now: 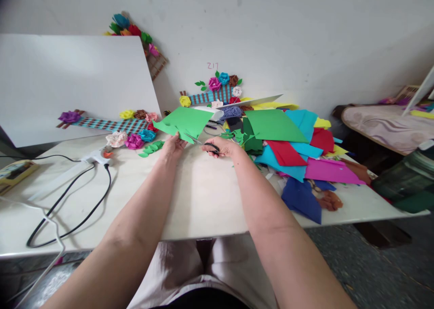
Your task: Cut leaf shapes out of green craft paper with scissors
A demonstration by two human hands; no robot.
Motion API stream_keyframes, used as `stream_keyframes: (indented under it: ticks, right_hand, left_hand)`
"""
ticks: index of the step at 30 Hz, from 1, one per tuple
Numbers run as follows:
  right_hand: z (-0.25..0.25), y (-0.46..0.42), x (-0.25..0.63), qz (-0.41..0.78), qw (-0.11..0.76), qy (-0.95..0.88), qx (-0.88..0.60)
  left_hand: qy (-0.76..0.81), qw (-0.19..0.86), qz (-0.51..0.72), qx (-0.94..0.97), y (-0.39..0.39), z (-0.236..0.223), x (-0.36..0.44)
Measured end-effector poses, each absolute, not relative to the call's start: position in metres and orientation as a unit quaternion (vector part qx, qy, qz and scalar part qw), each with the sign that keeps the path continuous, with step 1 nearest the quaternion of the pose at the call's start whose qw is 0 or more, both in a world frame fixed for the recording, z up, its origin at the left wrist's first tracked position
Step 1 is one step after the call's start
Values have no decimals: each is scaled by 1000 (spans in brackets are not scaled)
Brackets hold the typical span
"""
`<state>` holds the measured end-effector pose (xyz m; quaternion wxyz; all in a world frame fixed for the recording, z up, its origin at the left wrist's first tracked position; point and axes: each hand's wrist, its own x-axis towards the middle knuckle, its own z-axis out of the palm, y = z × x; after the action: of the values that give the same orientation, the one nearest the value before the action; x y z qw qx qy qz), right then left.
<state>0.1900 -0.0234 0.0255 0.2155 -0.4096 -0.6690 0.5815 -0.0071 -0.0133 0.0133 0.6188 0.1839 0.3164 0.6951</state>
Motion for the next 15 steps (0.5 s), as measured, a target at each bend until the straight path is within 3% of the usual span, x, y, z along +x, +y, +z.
stream_keyframes:
  ticks: [15]
  right_hand:
    - [16, -18, 187, 538, 210, -723, -380]
  left_hand:
    - [329, 594, 708, 194, -9, 11, -7]
